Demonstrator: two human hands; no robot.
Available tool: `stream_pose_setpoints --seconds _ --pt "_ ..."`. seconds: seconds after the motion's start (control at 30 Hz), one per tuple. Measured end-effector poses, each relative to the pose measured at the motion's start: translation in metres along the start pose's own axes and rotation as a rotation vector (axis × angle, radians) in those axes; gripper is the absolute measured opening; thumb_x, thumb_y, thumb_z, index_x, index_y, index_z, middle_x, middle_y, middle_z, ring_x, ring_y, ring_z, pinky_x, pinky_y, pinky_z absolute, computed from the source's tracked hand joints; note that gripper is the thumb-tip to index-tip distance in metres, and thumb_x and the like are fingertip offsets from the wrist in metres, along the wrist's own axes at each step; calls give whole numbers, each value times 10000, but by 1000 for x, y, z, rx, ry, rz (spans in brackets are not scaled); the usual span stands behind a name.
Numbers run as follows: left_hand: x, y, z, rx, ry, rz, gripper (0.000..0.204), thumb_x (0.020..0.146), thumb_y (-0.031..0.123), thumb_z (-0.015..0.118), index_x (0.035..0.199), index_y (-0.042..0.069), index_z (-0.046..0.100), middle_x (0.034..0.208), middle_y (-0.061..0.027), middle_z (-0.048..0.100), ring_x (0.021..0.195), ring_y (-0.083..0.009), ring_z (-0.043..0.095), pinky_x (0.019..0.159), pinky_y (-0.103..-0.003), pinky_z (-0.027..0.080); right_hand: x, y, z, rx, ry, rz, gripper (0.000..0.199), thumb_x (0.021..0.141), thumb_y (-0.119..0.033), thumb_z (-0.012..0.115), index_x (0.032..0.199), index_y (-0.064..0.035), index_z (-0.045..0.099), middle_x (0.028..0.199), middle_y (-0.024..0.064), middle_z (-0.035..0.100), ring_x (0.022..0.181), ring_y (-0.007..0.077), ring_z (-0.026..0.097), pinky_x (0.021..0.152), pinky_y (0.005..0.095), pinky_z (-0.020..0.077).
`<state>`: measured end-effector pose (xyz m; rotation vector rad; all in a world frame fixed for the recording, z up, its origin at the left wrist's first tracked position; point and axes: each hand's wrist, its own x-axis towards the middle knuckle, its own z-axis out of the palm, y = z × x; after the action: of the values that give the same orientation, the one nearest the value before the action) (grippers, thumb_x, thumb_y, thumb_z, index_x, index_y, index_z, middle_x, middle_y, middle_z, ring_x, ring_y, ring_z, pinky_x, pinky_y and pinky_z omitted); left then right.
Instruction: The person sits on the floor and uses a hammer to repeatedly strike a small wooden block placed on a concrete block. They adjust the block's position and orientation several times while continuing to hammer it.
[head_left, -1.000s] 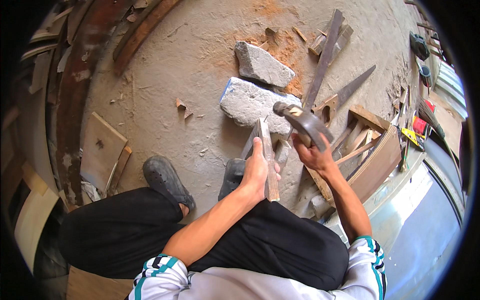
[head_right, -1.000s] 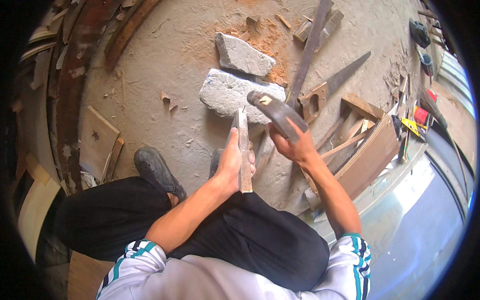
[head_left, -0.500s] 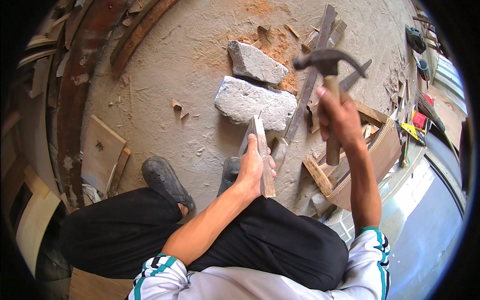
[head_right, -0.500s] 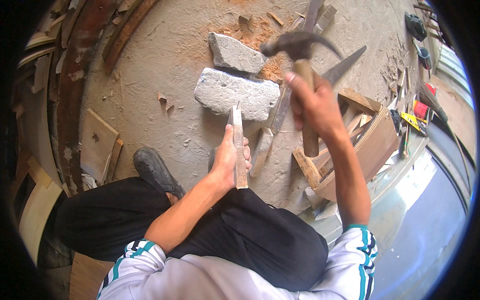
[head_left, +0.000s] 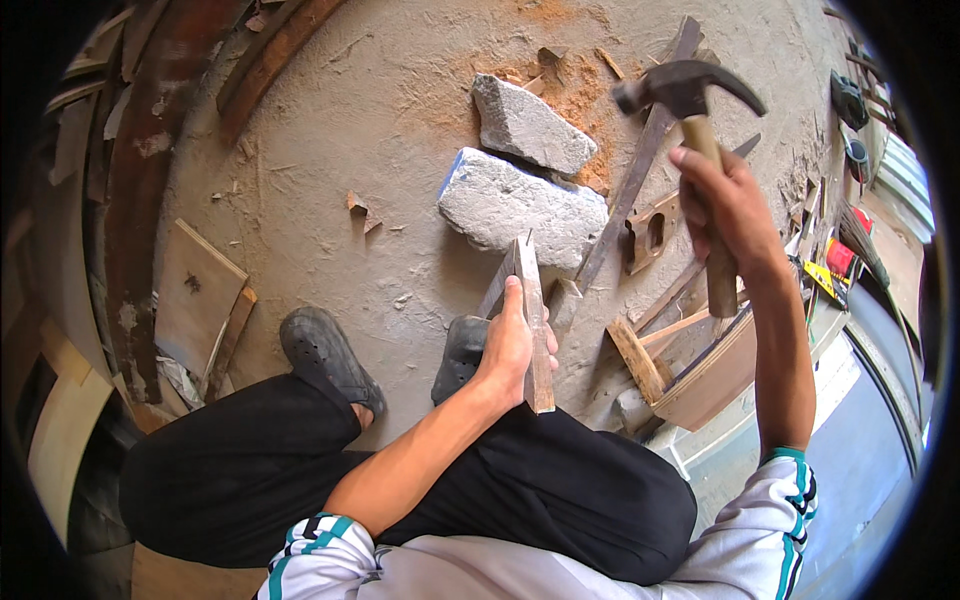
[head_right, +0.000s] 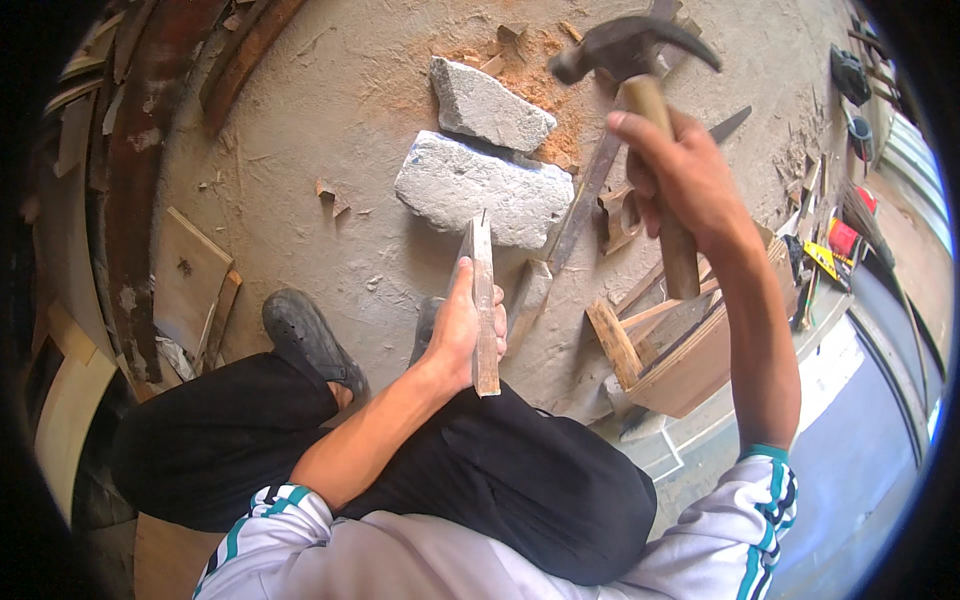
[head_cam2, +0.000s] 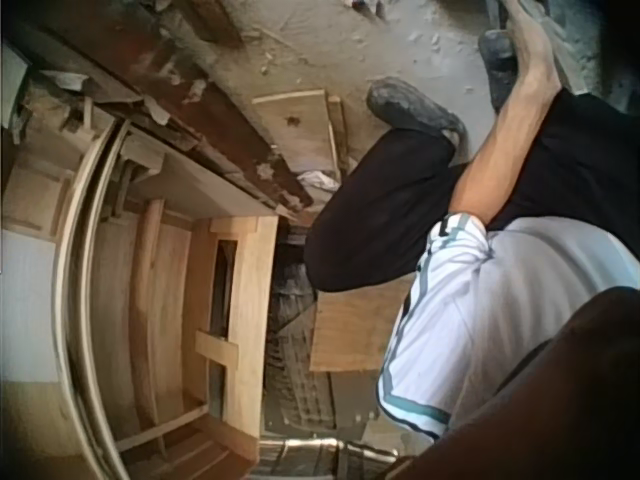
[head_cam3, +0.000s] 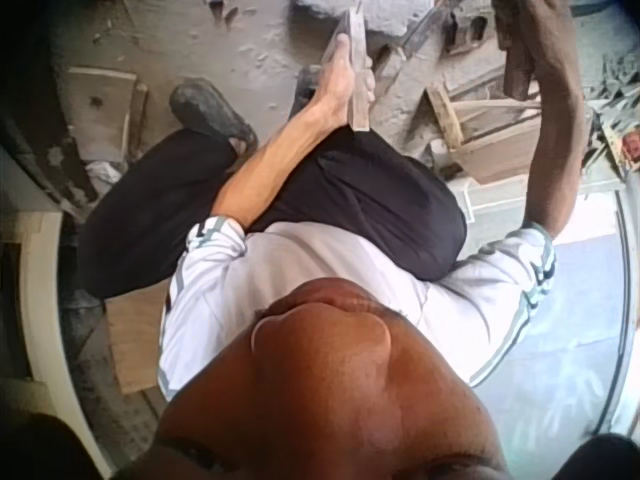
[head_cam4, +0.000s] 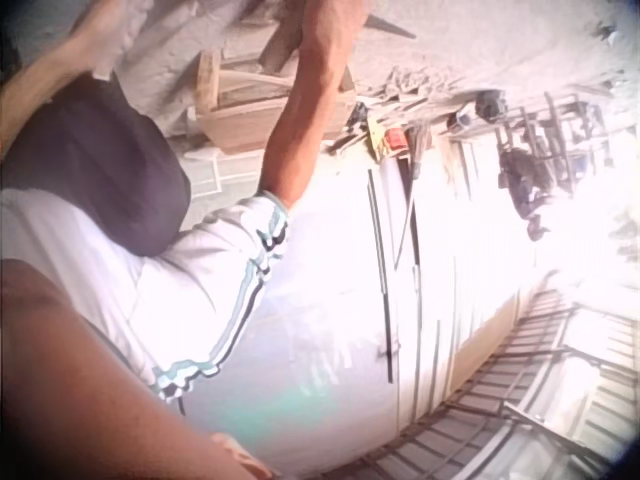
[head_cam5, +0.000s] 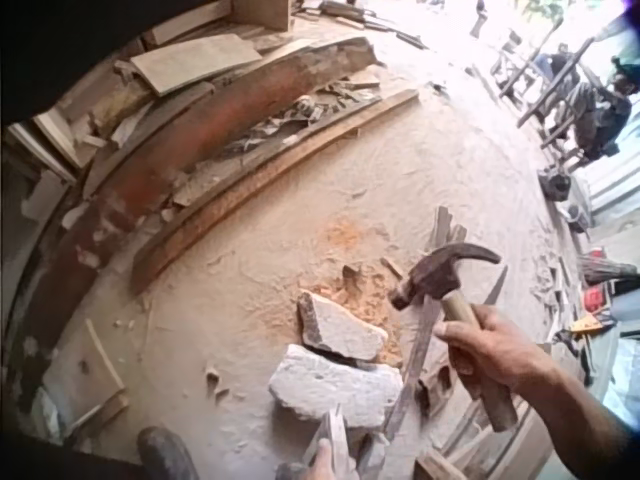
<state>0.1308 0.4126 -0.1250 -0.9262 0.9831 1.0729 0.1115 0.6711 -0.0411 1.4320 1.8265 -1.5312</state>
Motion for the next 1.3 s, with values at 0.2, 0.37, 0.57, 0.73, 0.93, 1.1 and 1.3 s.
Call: stream_pose_setpoints --seconds 0.2,0.37,0.57,0.73,0.93,1.1,1.3 --pt "4 8 -11 358 -15 147 671 972 705 329 929 73 550 663 -85 578 510 -190 559 485 -341 462 -4 42 23 68 99 -35 415 866 -401 737 938 -47 532 632 -19 486 432 86 468 379 252 420" --pt "-9 51 -21 995 254 647 387 948 388 594 1017 10 641 898 -205 658 803 -325 667 729 -397 505 -36 105 72 218 25 79 327 903 -295 710 922 -5 561 657 14 529 490 108 511 434 287 459" --pt "17 69 -8 1337 275 1148 388 834 307 727 1096 22 714 1091 -198 647 931 -311 661 844 -380 517 -54 140 87 328 12 76 238 915 -237 681 884 -34 561 661 3 519 505 98 497 460 272 435" --pt "44 64 -12 1254 301 1151 344 806 289 751 1017 17 746 1039 -203 670 989 -322 659 901 -381 507 -60 145 98 469 90 -11 200 915 -207 670 880 -48 555 659 0 523 488 92 489 461 264 422" --pt "57 62 -17 1099 155 1106 252 828 181 733 1015 14 744 993 -127 690 871 -197 671 797 -329 531 -62 151 110 547 94 -56 200 911 -199 673 898 -39 554 657 8 533 477 96 501 456 267 419" --pt "63 61 -20 988 83 1248 151 815 123 715 924 20 736 916 -91 678 750 -171 650 730 -309 524 -58 153 110 487 81 -99 214 913 -206 674 883 -29 558 660 15 546 483 101 518 456 273 423" --pt "59 57 -18 978 68 1296 126 825 103 697 908 11 715 907 -79 660 731 -162 630 717 -305 516 -51 156 111 464 55 -110 234 909 -230 689 909 -41 550 662 5 520 491 98 492 454 261 422"
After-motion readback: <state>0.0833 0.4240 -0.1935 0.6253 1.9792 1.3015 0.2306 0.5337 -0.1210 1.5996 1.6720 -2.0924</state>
